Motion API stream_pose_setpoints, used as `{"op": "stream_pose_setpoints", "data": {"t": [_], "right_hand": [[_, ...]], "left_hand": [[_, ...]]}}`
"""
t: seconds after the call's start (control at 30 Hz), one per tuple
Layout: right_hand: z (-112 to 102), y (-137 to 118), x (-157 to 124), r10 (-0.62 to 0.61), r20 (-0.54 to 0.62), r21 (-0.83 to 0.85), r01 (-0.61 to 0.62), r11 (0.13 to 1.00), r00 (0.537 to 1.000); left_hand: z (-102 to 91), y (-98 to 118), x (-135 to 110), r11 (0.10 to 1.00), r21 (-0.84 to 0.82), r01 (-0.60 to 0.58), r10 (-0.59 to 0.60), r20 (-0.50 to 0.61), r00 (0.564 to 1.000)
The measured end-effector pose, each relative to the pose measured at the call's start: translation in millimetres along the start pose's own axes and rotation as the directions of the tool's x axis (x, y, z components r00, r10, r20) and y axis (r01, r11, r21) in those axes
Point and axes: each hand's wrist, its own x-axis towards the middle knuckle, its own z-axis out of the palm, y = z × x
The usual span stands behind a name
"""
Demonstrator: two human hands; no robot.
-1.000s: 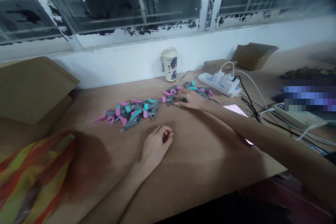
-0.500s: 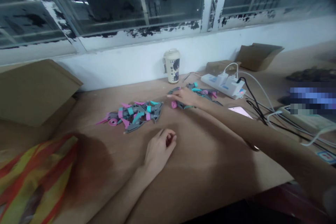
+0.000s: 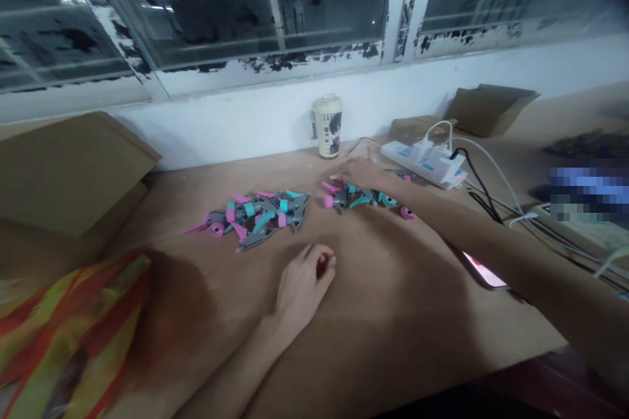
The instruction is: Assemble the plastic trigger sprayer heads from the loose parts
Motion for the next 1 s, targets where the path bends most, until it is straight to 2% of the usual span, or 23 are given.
{"op": "stream_pose_setpoints", "data": {"t": [0.13,0.2,0.27,0.47,0.6,0.67,0.73,0.8,0.9,1.0], "right_hand": [[-9.4,-22.0,-18.3,-0.095,0.072,0.035,0.093,0.995,0.993],[-7.7,-33.7,-29.0,-0.171,0.102,0.048,0.167,0.985,0.980],[-4.4,-42.7,-37.9,-0.195,0.104,0.037,0.192,0.981,0.975],[-1.3,-70.2,-58.2,-0.135,0.002,-0.021,0.135,0.991,0.991],[-0.2,-96.9,-93.2,-0.286,-0.061,0.187,0.292,0.938,0.956],[0.8,-107.8,-116.8,-0.301,-0.163,0.283,0.337,0.898,0.940],[1.2,-115.6,-138.3,-0.207,-0.272,0.344,0.296,0.891,0.940],[1.0,-120.1,-153.3,-0.145,-0.322,0.380,0.268,0.886,0.936],[0.5,-121.7,-162.0,-0.104,-0.319,0.406,0.235,0.883,0.942],[0.5,-120.1,-161.7,-0.074,-0.300,0.435,0.206,0.877,0.951]], "left_hand": [[-0.4,0.4,-0.1,1.000,0.007,-0.001,0.001,0.000,1.000],[0.2,0.0,-0.1,1.000,0.006,-0.004,0.004,-0.006,1.000],[1.3,-0.6,-0.3,1.000,0.006,-0.009,0.009,-0.013,1.000],[0.9,-1.5,-0.5,0.999,-0.014,-0.041,0.040,-0.055,0.998],[-6.9,-2.0,1.5,0.993,-0.120,-0.020,-0.005,-0.209,0.978],[-10.1,-2.8,2.8,0.976,-0.218,0.010,-0.068,-0.256,0.964],[-10.6,-3.7,3.6,0.951,-0.306,0.040,-0.108,-0.206,0.973],[-8.5,-4.1,4.0,0.924,-0.378,0.059,-0.094,-0.074,0.993],[-3.5,-3.3,4.7,0.858,-0.505,0.089,-0.029,0.126,0.992],[-1.3,-1.8,6.9,0.797,-0.587,0.143,-0.019,0.213,0.977]]}}
